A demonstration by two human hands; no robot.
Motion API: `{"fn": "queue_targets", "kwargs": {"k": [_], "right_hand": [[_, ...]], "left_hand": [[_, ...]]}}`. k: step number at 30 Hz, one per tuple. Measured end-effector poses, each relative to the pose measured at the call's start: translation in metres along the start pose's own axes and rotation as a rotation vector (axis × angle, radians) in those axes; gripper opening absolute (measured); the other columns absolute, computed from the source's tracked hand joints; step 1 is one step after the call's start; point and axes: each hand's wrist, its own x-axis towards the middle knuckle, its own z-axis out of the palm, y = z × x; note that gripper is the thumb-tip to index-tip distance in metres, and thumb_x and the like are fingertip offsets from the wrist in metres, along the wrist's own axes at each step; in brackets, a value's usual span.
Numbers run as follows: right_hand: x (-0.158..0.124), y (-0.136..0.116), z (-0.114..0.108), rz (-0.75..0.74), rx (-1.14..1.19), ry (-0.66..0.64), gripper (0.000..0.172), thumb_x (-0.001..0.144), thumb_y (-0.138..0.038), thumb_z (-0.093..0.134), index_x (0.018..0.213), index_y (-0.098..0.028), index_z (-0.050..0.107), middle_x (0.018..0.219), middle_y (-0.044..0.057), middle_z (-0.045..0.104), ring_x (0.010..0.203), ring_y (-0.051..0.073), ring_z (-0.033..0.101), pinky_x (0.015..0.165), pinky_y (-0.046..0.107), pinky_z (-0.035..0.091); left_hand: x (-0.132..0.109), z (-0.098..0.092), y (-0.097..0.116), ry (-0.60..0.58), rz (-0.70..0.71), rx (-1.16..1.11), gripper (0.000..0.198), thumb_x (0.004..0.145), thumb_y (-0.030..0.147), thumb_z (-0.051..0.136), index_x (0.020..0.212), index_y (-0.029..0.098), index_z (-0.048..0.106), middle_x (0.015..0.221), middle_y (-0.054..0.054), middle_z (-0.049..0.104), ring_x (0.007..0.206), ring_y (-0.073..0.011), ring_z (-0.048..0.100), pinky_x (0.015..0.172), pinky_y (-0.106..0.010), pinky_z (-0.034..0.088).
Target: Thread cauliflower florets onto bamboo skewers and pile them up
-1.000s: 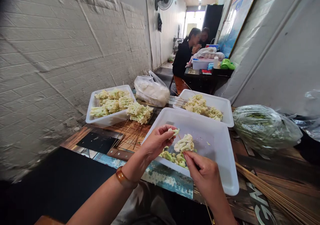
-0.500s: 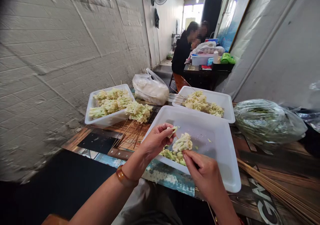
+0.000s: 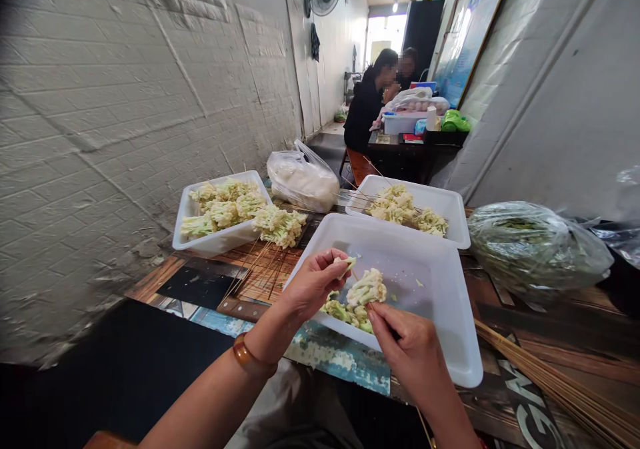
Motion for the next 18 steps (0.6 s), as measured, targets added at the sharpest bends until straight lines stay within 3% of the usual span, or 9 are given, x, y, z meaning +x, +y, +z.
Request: {"fn": "queue_targets", "kwargs": {"k": [10, 18], "right_hand": [[-0.0001, -0.0009, 0.0012, -0.027, -0.039, 0.062, 0.025, 0.089, -0.029, 0.054, 0.085, -0.017, 0.075, 0.083, 0.005, 0.077, 0.069, 0.018, 0.073, 0.06, 0.021, 0.056], [-0.0011, -0.0032, 0.0011, -0.014, -0.042, 0.074, 0.024, 0.089, -0.03, 0.054, 0.083, -0.019, 0.074, 0.081, 0.002, 0.077, 0.068, 0.017, 0.073, 0.058, 0.02, 0.055]], "left_hand": [[-0.0015, -0.0003, -0.0037, -0.029, 0.044, 0.091, 0.029, 0.067, 0.038, 0.075, 0.075, 0.014, 0.06, 0.067, 0.0, 0.061, 0.057, -0.0058, 0.049, 0.058, -0.02, 0.035], [-0.0006, -0.0002, -0.0033, -0.044, 0.005, -0.012, 0.03, 0.067, 0.039, 0.075, 0.077, 0.014, 0.06, 0.067, -0.001, 0.063, 0.056, -0.0063, 0.05, 0.054, -0.02, 0.034]]}}
